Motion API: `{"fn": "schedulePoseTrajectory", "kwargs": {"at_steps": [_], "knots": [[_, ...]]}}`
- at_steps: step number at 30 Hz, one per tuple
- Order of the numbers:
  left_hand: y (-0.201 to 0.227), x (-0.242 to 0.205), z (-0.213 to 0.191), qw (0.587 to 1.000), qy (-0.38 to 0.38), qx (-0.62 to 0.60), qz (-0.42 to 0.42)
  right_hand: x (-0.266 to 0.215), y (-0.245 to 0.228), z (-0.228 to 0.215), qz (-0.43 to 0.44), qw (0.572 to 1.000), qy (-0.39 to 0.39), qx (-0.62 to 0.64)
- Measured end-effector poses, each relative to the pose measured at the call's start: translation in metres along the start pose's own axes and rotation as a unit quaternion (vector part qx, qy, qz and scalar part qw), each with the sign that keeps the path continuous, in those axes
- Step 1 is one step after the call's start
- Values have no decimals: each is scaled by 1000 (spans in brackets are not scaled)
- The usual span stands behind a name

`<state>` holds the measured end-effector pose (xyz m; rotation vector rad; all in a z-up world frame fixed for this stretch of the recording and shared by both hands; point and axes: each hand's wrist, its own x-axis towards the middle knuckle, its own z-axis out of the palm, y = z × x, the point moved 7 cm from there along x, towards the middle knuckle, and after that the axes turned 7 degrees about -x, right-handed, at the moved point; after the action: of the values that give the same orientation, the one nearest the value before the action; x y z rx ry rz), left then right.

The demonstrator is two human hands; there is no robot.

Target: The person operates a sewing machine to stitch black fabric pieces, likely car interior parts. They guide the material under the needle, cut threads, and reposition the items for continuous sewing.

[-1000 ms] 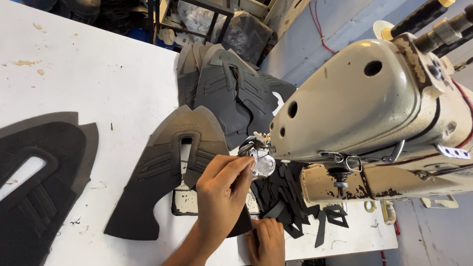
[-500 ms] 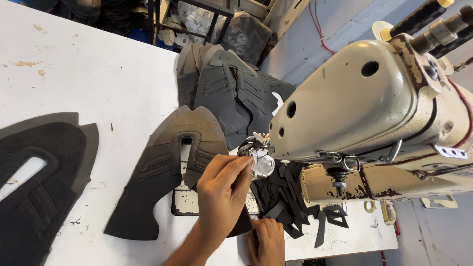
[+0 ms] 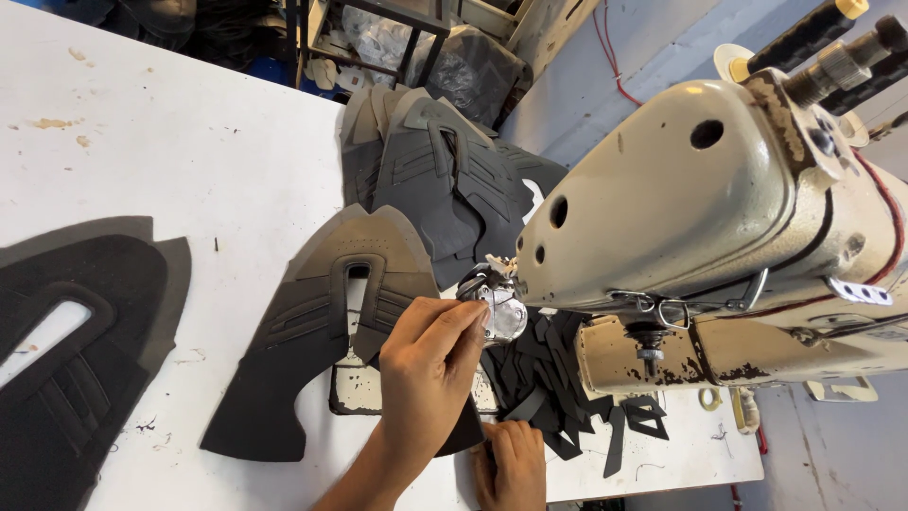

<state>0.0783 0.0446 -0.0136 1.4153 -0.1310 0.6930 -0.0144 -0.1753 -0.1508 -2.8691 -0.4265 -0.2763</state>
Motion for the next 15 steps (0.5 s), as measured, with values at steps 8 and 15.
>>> {"fn": "schedulePoseTrajectory", "kwargs": {"at_steps": [8, 15], "knots": [[7, 2, 0, 999, -2, 22, 35, 2, -3, -4, -1, 1000, 0, 5], [8, 4, 3, 997, -6, 32, 65, 20, 0, -51, 82, 971, 167, 148]]}}
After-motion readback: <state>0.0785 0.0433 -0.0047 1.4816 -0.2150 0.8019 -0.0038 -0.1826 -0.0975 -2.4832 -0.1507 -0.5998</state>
